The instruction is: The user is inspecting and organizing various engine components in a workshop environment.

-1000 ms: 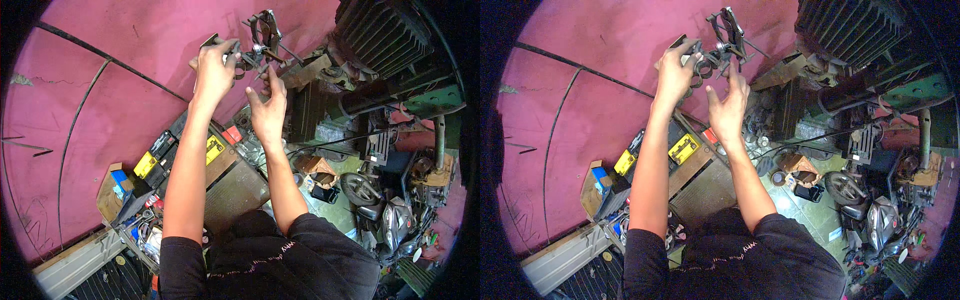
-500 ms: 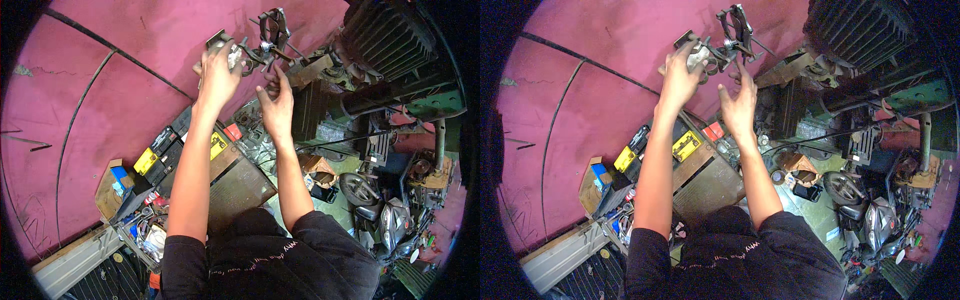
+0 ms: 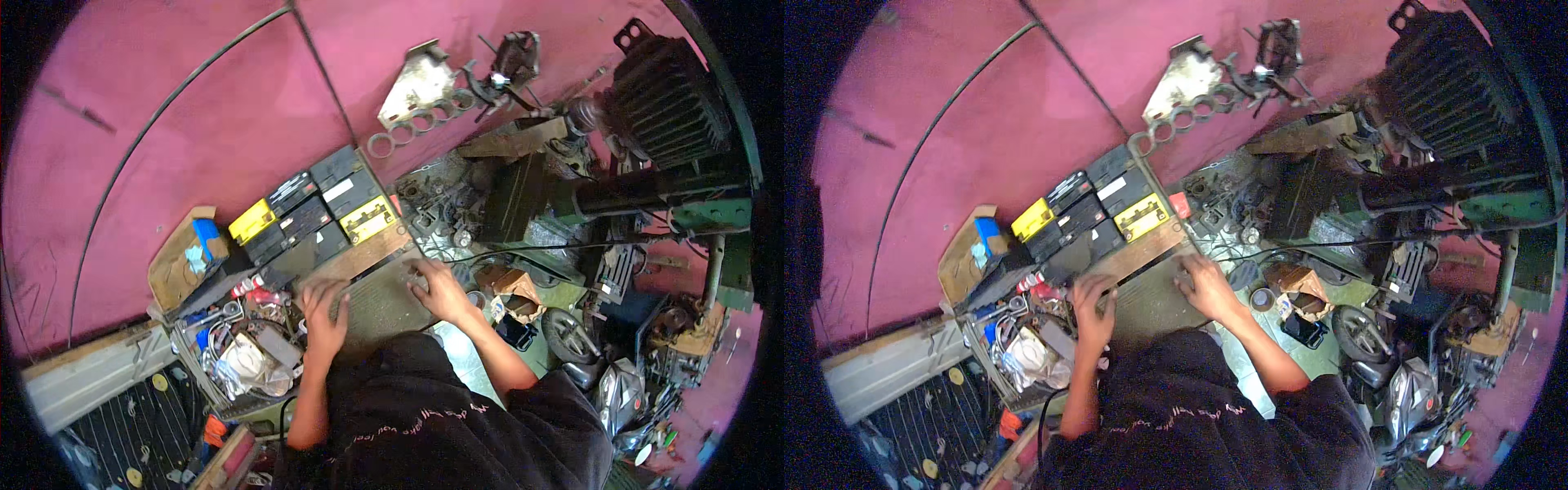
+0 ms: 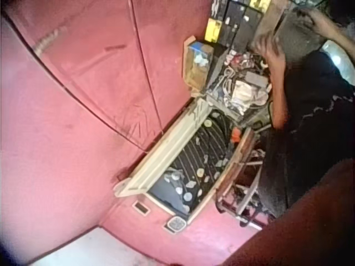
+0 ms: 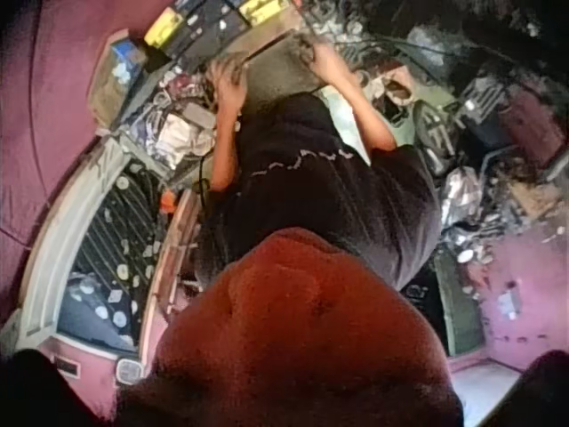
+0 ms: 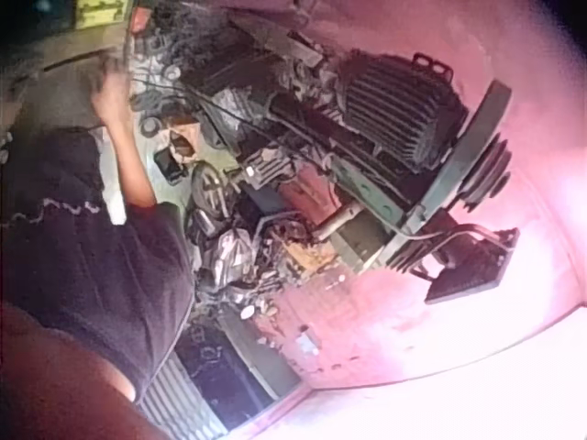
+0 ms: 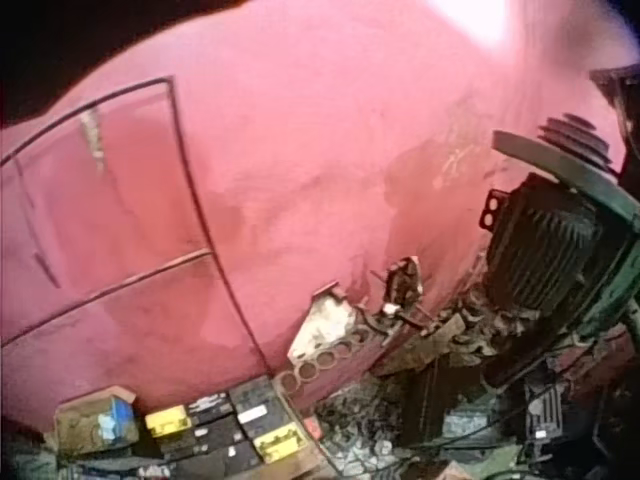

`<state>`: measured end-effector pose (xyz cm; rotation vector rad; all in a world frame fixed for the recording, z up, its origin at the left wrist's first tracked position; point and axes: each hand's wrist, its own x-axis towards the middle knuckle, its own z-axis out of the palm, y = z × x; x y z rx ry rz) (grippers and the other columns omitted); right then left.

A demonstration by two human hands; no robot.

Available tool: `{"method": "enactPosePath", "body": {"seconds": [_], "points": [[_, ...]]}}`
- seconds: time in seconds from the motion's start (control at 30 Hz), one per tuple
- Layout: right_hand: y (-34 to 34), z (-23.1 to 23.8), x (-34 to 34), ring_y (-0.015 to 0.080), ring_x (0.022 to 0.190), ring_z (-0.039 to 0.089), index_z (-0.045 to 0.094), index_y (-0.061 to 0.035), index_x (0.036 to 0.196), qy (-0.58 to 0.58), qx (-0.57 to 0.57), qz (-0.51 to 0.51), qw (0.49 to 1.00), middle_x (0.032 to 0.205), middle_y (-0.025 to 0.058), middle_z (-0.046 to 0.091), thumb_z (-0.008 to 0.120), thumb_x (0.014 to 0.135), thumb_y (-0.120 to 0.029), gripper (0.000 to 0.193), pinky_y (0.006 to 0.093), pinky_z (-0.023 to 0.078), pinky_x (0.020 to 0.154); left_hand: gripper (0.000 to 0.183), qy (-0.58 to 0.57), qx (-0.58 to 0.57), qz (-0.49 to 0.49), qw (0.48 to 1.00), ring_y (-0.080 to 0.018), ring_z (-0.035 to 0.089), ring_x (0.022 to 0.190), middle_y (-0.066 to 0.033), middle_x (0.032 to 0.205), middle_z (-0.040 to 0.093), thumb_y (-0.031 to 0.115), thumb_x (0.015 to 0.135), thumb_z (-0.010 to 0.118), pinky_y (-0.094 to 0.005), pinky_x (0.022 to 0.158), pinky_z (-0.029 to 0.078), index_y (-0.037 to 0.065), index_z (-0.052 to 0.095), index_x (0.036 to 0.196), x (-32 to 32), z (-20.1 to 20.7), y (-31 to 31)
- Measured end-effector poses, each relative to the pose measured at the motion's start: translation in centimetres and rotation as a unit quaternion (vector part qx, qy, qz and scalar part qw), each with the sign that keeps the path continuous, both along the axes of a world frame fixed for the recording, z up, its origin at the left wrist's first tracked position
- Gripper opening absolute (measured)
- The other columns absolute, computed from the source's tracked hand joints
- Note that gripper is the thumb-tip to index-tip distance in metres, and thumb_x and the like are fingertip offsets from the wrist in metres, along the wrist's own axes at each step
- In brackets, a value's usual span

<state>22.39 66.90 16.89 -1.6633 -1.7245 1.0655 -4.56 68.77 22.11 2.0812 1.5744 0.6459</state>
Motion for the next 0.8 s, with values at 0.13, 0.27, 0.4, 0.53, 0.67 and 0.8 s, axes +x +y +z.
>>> {"method": "enactPosePath", "body": {"seconds": [0.13,0.27,0.4,0.53,0.67,0.8], "points": [[-0.8,0.6,-2.3,0.0404,0.121,0.061,0.063,0.0003,0.13,-0.075,-0.02,0.207,0.975,0.124,0.0224,0.067,0.074,0.091,-0.022,0.045,0.049,0.048,0.105,0.024,-0.044,-0.084,0.13,0.987,-0.0358,0.061,0.116,-0.0123,0.117,0.072,0.009,0.09,0.074,-0.0466,0.106,0.044,0.006,0.076,0.114,-6.0,-3.0,-7.0],[1.0,1.3,-5.9,0.0424,0.122,0.063,0.064,0.0002,0.127,-0.195,-0.033,0.327,0.924,0.124,0.0228,0.069,0.072,0.091,-0.024,0.044,0.0546,0.048,0.108,0.023,-0.094,-0.065,0.243,0.963,-0.0363,0.065,0.11,-0.0168,0.115,0.072,0.009,0.091,0.074,-0.0449,0.099,0.05,0.004,0.075,0.113,-9.1,-3.0,-9.4],[3.4,4.0,-10.6,0.0419,0.125,0.062,0.062,-0.0018,0.134,-0.229,0.046,0.316,0.92,0.127,0.0215,0.067,0.073,0.089,-0.019,0.049,0.054,0.047,0.11,0.025,-0.104,-0.004,0.294,0.95,-0.0359,0.063,0.111,-0.0167,0.114,0.071,0.009,0.091,0.074,-0.0447,0.099,0.049,0.005,0.075,0.115,-12.3,-1.8,-10.2],[4.2,7.7,-15.4,0.0414,0.125,0.06,0.061,-0.0029,0.137,-0.205,0.063,0.328,0.92,0.128,0.021,0.066,0.076,0.088,-0.017,0.053,0.0537,0.047,0.109,0.024,-0.114,-0.017,0.364,0.924,-0.0367,0.062,0.113,-0.0158,0.114,0.071,0.01,0.092,0.074,-0.046,0.102,0.046,0.005,0.075,0.115,-16.5,-1.4,-12.1],[2.2,8.7,-20.4,0.0406,0.123,0.061,0.062,-0.0018,0.133,-0.197,0.068,0.342,0.916,0.126,0.0194,0.067,0.074,0.091,-0.018,0.047,0.0526,0.047,0.11,0.022,-0.096,0.013,0.392,0.915,-0.0364,0.061,0.114,-0.014,0.116,0.071,0.01,0.093,0.073,-0.0465,0.103,0.045,0.007,0.075,0.114,-21.2,-2.3,-14.6],[-0.4,6.8,-25.0,0.039,0.124,0.061,0.063,-0.0015,0.129,-0.204,0.045,0.384,0.899,0.124,0.0195,0.068,0.074,0.092,-0.021,0.043,0.0523,0.046,0.111,0.024,-0.046,0.01,0.439,0.897,-0.036,0.059,0.119,-0.0125,0.117,0.071,0.011,0.093,0.073,-0.051,0.108,0.04,0.008,0.074,0.116,-25.8,-3.7,-16.9]]}}
